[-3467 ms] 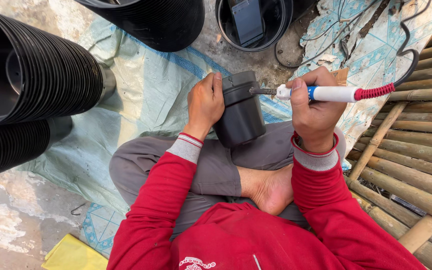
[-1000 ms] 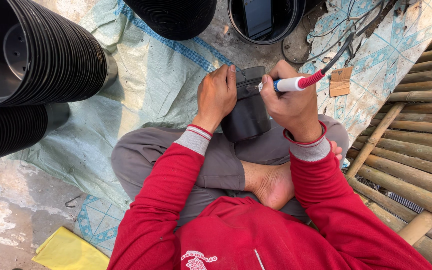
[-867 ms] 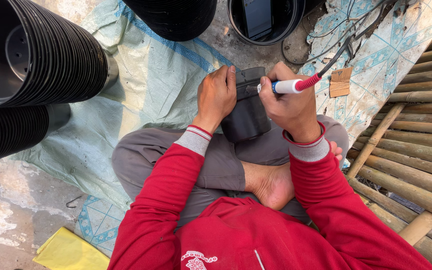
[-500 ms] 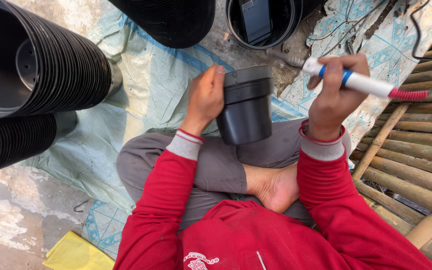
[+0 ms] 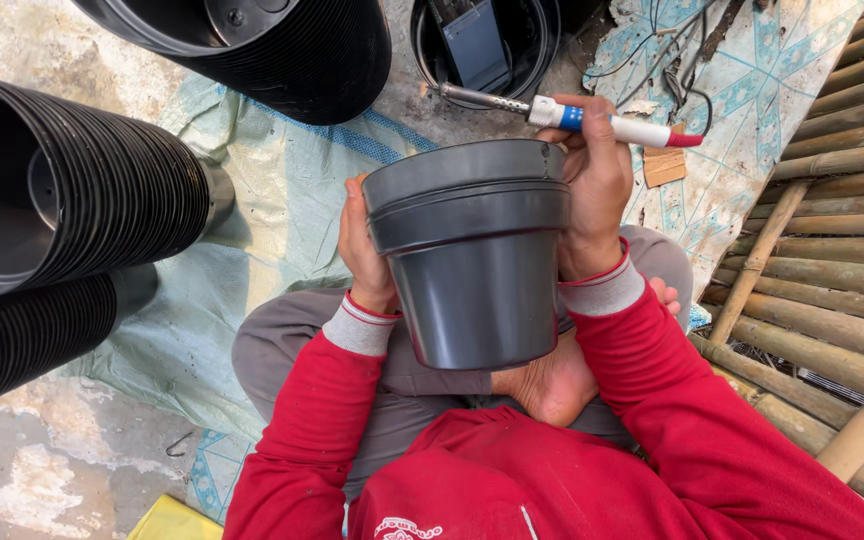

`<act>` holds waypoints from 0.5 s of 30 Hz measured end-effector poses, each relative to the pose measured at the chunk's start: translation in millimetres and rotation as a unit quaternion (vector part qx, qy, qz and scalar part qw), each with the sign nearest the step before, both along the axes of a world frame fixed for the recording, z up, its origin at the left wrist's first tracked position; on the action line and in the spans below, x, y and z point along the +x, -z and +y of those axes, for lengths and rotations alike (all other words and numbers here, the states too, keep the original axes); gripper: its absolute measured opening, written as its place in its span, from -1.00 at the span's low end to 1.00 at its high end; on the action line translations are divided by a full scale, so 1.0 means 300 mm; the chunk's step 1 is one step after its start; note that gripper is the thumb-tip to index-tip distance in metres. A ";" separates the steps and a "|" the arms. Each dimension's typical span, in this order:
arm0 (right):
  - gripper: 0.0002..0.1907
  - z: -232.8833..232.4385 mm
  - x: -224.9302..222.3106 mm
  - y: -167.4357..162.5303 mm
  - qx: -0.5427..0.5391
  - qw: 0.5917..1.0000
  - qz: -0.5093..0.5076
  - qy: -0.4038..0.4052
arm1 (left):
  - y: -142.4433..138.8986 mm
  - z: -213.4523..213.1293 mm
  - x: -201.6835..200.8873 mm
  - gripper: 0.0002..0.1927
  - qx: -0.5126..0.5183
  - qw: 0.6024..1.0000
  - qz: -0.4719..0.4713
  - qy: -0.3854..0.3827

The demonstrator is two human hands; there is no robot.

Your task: The person sits cross-legged on a tarp and uses a soldering iron to melt holes into the sides of black plastic nursery pots. They repeatedly pick up a pot, apply the hot tip to create a hole, and then place the pot onto a growing stack.

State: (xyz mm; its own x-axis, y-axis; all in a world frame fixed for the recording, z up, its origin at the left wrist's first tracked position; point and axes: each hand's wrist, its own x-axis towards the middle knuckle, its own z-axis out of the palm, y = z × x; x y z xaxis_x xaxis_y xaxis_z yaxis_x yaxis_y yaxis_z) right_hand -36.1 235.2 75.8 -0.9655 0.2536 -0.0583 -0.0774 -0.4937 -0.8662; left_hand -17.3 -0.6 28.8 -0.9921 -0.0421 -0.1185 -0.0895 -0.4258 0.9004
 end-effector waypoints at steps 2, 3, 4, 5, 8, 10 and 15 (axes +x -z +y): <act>-0.56 0.019 -0.004 -0.022 0.041 0.999 -0.001 0.020 | -0.013 0.016 -0.028 -0.42 0.028 0.997 0.071 0.012; -0.59 0.030 0.009 -0.037 0.080 0.996 -0.011 0.037 | -0.026 0.022 -0.033 -0.40 0.042 0.994 0.104 0.018; -0.63 0.032 0.025 -0.049 0.118 0.991 -0.023 0.053 | -0.044 0.021 -0.028 -0.40 -0.035 0.986 0.166 -0.007; -0.65 0.030 0.036 -0.057 0.154 0.987 0.010 0.051 | -0.065 0.020 -0.026 -0.39 -0.112 0.967 0.228 -0.030; -0.73 0.009 0.046 -0.062 0.241 0.966 0.085 0.034 | -0.135 0.013 -0.009 -0.35 -0.271 0.900 0.336 -0.056; -0.79 -0.009 0.046 -0.053 0.277 0.956 0.095 0.008 | -0.170 0.018 0.010 -0.36 -0.339 0.864 0.370 -0.044; -0.86 -0.045 0.051 -0.038 0.324 0.940 0.104 -0.029 | -0.172 0.062 0.016 -0.54 -0.424 0.830 0.362 -0.006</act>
State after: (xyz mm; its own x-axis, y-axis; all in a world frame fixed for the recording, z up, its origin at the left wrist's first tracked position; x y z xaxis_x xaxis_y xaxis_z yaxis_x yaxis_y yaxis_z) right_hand -20.7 221.8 87.3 -0.9521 0.1179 0.2822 -0.2681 0.1229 -0.9555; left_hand -12.6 17.9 80.4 -0.7889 0.1836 0.5865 0.6059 0.3919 0.6923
